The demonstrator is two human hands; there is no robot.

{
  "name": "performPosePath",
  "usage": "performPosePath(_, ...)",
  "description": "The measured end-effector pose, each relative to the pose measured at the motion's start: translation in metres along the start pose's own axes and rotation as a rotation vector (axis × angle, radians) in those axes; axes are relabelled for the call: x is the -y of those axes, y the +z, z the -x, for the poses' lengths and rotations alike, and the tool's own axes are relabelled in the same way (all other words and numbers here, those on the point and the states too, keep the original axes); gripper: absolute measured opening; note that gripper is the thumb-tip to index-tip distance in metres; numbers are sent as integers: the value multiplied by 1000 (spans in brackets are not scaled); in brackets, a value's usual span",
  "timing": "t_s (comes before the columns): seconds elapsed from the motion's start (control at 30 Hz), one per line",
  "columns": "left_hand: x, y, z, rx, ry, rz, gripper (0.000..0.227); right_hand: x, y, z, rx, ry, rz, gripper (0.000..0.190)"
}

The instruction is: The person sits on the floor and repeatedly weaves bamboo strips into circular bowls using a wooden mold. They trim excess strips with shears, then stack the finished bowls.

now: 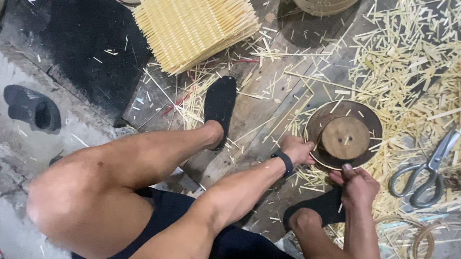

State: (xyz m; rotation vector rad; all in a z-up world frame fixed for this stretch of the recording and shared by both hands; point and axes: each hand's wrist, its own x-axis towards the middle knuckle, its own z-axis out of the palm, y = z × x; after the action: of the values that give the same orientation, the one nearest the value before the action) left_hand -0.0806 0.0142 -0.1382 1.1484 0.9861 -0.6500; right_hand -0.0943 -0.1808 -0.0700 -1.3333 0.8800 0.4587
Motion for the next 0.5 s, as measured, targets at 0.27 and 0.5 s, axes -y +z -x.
performPosePath(0.27,-96,-39,64,131,897,-836,27,70,-5,47,241,-112,-183,50)
performPosePath(0.5,-129,43,122,350,783,-806,74,52,22,45,166,-304,15,80)
